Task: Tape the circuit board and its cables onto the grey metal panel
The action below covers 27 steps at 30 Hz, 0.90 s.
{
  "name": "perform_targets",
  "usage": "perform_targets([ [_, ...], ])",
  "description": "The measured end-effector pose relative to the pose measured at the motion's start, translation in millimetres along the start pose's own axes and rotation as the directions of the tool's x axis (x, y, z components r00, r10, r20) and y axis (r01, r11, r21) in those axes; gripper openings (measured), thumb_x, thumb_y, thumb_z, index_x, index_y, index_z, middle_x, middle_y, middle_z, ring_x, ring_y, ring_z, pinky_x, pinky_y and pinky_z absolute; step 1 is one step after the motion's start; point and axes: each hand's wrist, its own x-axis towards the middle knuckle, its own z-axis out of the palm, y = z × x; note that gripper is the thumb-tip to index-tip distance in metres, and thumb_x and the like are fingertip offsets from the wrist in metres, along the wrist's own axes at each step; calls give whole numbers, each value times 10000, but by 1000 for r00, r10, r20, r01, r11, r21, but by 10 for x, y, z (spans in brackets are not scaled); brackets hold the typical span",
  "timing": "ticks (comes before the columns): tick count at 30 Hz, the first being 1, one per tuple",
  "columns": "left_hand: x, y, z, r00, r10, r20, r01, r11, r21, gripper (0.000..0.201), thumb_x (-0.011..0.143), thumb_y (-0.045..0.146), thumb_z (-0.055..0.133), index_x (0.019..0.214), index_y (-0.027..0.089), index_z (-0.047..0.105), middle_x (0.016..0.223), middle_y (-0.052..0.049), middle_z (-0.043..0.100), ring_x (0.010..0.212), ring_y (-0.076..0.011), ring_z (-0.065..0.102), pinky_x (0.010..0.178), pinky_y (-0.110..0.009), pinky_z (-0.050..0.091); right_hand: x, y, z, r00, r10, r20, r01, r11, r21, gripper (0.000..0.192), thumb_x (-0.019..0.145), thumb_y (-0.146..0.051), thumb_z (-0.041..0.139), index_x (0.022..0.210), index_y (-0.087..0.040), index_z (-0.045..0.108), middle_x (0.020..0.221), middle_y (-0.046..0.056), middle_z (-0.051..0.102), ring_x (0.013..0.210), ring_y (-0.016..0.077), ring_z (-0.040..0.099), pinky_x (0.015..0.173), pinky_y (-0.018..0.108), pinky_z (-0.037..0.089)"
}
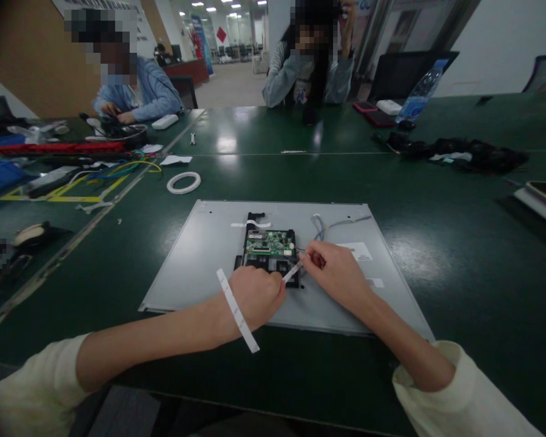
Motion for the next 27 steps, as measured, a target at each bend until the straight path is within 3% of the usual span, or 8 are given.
perform_targets([
  [10,16,-31,-10,999,1,-34,-1,1000,-2,285,832,203,367,741,109,620,621,-122,629,605,-237,635,502,-326,482,-1,2,-43,1000,1,-11,-2,999,-48,201,811,-302,498,636,-206,486,538,-21,499,495,121,462,508,252,312],
  [15,63,-338,-333,1000,29,-3,-29,999,-38,344,843,309,371,666,135,609,609,-88,610,581,-198,592,501,-286,420,-21,-93,-80,998,-34,-46,33,999,-21,187,825,-308,481,677,-203,530,603,5,548,544,135,496,513,254,343],
  [18,74,-613,-618,996,78,37,-70,982,-178,326,826,308,416,583,141,555,533,-26,551,495,-116,511,490,-230,365,-56,-194,-102,993,-99,-71,100,995,12,176,834,-280,460,722,-199,569,686,32,598,619,153,537,546,259,381],
  [22,65,-888,-845,990,16,143,54,880,-471,353,841,346,404,569,140,494,411,44,444,365,-49,408,442,-178,327,-88,-257,-86,979,-180,-93,181,983,1,181,836,-243,463,708,-188,579,679,29,602,632,148,543,588,265,407],
  [27,30,-943,-872,941,248,229,-23,723,-690,309,836,348,454,603,145,459,424,64,433,359,-35,392,395,-150,305,-98,-248,-67,955,-220,-201,228,974,13,123,843,-224,470,794,-179,573,730,31,588,682,145,544,624,263,430],
])
